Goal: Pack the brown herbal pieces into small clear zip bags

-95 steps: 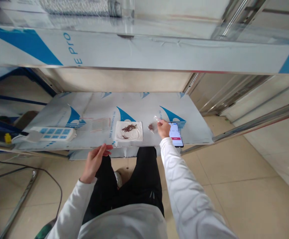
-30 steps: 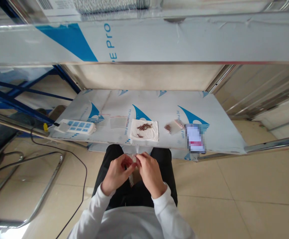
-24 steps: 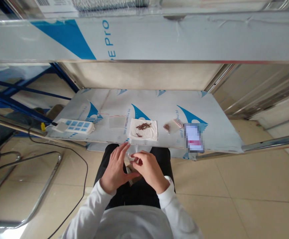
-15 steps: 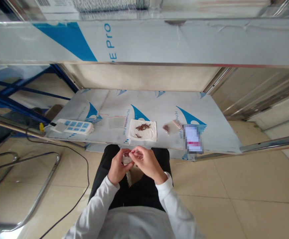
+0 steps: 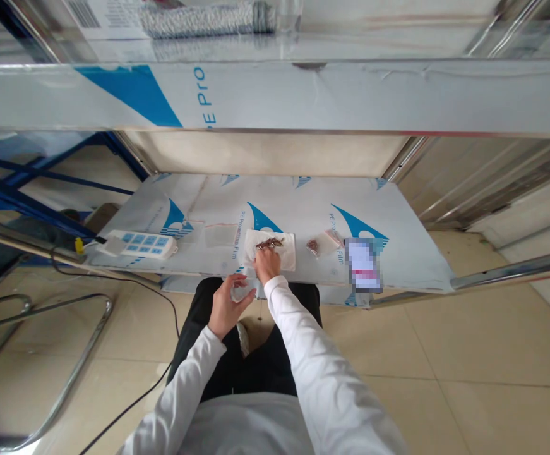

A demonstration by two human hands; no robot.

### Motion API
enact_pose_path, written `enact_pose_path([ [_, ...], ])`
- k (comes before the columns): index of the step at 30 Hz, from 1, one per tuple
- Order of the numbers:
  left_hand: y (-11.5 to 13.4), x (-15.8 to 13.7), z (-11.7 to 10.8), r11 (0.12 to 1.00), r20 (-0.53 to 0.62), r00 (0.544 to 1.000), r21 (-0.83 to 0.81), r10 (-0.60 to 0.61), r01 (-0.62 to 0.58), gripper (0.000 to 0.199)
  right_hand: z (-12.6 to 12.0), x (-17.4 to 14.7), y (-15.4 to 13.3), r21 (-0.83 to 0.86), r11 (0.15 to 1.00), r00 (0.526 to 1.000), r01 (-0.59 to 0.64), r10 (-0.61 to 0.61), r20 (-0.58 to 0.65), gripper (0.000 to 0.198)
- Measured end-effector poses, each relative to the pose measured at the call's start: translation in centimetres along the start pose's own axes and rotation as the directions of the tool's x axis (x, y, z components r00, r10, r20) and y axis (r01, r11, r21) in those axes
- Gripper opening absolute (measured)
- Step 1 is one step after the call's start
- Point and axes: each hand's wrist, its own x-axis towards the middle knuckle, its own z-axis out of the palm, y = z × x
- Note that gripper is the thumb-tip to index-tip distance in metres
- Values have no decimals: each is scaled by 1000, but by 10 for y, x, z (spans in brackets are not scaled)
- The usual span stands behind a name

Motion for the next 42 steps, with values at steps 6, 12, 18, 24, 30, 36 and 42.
enact_pose_path([
  [6,-6,15,3,1000,5,1000,27,2,-2,33,-35,-28,-7,169,980,991,104,-87,-102,19],
  [12,4,21,3,1000,20,1000,-16,-5,5,32,-56,-76,-9,409,838,933,361,-320,-167,14],
  [18,10,20,2,999,30,999,-46,19,-18,38,-63,-85,-12,296,854,903,428,-415,-109,11],
  [24,9,22,1,1000,-49,999,-8,0,0,31,-46,-53,25,246,952,973,184,-141,-183,20],
  [30,7,23,2,1000,-39,999,8,7,-7,31,-10,-16,39,151,976,986,154,-141,-89,9],
  [36,-1,26,5,999,-28,1000,30,13,-12,32,-20,-26,28,182,973,982,143,-117,-147,15],
  [42,-5,31,16,998,-5,998,-21,57,-57,35,-50,-64,5,304,878,928,370,-336,-161,18],
])
